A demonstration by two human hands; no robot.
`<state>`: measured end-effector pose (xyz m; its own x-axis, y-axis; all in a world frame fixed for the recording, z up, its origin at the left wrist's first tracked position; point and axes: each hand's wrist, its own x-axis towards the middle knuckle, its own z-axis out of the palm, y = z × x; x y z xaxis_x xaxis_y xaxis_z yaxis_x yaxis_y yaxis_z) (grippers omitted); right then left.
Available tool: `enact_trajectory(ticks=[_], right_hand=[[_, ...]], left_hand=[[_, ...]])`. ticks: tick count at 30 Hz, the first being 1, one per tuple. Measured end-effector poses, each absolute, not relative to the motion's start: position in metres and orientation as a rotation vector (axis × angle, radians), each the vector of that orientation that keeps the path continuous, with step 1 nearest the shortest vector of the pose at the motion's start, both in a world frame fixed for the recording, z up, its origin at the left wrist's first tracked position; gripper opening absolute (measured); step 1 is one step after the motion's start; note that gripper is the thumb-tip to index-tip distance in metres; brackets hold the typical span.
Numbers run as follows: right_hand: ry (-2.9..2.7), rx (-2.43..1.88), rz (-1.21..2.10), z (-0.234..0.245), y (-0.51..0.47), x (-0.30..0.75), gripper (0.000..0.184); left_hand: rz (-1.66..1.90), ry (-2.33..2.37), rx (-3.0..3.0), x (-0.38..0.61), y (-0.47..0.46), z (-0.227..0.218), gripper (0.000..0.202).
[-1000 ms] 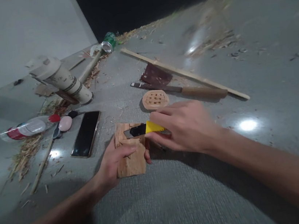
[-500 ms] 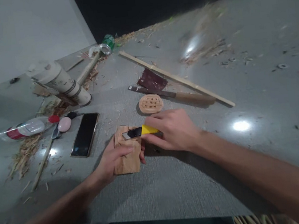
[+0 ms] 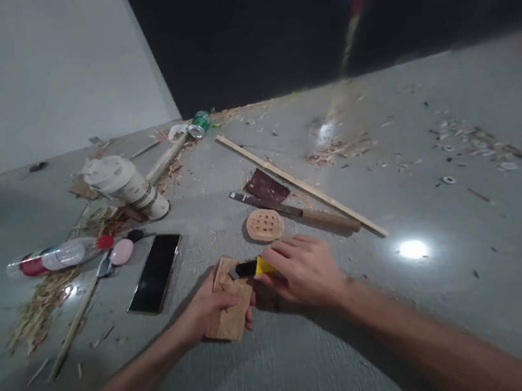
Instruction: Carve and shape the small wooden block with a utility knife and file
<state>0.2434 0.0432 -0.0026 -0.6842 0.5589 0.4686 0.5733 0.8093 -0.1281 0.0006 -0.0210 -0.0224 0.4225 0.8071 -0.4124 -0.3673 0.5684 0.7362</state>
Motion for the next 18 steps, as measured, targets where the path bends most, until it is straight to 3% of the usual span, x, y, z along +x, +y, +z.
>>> enact_trajectory(ticks=[18], right_hand=[[-2.432,-0.845,-0.154,-0.008,0.051,0.239,0.037]], left_hand=[[0.763,0.764,0.655,-0.011,-0.008,-0.022,0.055]])
